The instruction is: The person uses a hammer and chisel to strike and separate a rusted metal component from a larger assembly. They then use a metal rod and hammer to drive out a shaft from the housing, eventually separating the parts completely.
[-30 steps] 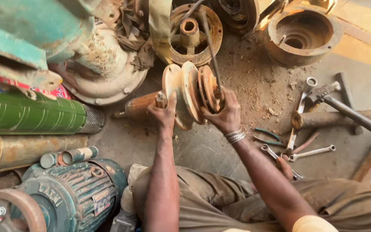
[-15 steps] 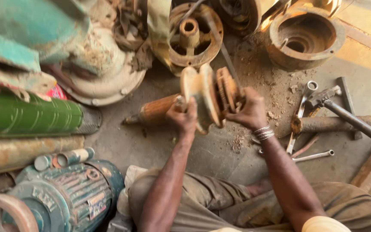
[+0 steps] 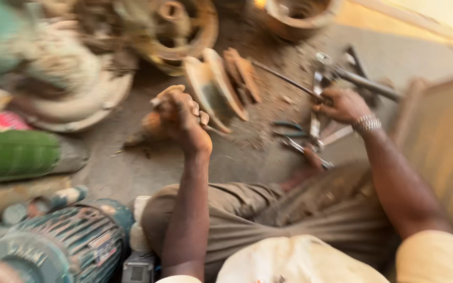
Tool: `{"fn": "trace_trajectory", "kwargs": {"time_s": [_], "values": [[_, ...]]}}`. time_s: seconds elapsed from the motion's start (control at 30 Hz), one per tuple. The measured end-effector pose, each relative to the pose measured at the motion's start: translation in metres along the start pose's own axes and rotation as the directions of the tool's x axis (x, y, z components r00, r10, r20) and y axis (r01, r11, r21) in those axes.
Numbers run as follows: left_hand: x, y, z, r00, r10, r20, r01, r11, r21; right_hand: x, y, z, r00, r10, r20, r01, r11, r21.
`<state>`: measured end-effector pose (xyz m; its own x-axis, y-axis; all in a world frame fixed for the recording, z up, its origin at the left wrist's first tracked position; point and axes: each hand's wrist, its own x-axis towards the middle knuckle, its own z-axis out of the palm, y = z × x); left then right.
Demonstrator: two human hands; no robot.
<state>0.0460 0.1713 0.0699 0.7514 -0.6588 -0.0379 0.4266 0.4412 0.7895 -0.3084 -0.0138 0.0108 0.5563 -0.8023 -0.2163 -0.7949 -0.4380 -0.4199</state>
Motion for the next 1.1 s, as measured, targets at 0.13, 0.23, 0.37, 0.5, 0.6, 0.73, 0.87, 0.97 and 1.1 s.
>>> {"fn": "trace_trajectory", "kwargs": {"time_s": [0.13, 0.23, 0.37, 0.5, 0.6, 0.73, 0.87, 0.97, 1.1], "values": [[-0.06, -0.061, 0.052, 0.98, -0.066, 0.19, 0.115, 0.959, -0.26, -0.023, 0.059, 0.004, 0.976, 0.199, 0.094, -0.188, 0.976, -0.109], [-0.1, -0.145, 0.097, 0.953, -0.271, 0.139, 0.298, 0.921, -0.251, -0.026, 0.081, 0.013, 0.975, 0.197, 0.099, -0.19, 0.978, -0.082], [-0.131, -0.249, 0.115, 0.68, -0.718, -0.149, 0.653, 0.686, -0.322, -0.025, 0.104, 0.003, 0.961, 0.277, -0.01, -0.277, 0.96, 0.053], [-0.147, -0.298, 0.099, 0.791, -0.601, -0.115, 0.612, 0.77, 0.181, -0.028, 0.12, -0.027, 0.799, 0.523, -0.296, -0.503, 0.852, 0.145], [-0.154, -0.284, 0.084, 0.829, -0.555, -0.066, 0.346, 0.416, 0.841, -0.024, 0.13, -0.042, 0.681, 0.515, -0.521, -0.566, 0.821, 0.072], [-0.148, -0.261, 0.111, 0.964, -0.127, 0.234, -0.122, 0.574, 0.81, -0.007, 0.14, -0.032, 0.731, 0.553, -0.399, -0.61, 0.792, -0.021], [-0.073, -0.302, 0.199, 0.796, -0.298, 0.527, -0.272, 0.602, 0.75, 0.009, 0.138, -0.001, 0.791, 0.604, -0.096, -0.612, 0.777, -0.147], [-0.012, -0.359, 0.265, 0.722, -0.489, 0.489, -0.459, 0.19, 0.868, 0.013, 0.124, 0.018, 0.796, 0.605, -0.028, -0.6, 0.781, -0.171], [0.022, -0.411, 0.307, 0.798, -0.439, 0.412, -0.509, -0.126, 0.851, 0.018, 0.101, 0.025, 0.836, 0.548, 0.022, -0.545, 0.835, -0.073]]}}
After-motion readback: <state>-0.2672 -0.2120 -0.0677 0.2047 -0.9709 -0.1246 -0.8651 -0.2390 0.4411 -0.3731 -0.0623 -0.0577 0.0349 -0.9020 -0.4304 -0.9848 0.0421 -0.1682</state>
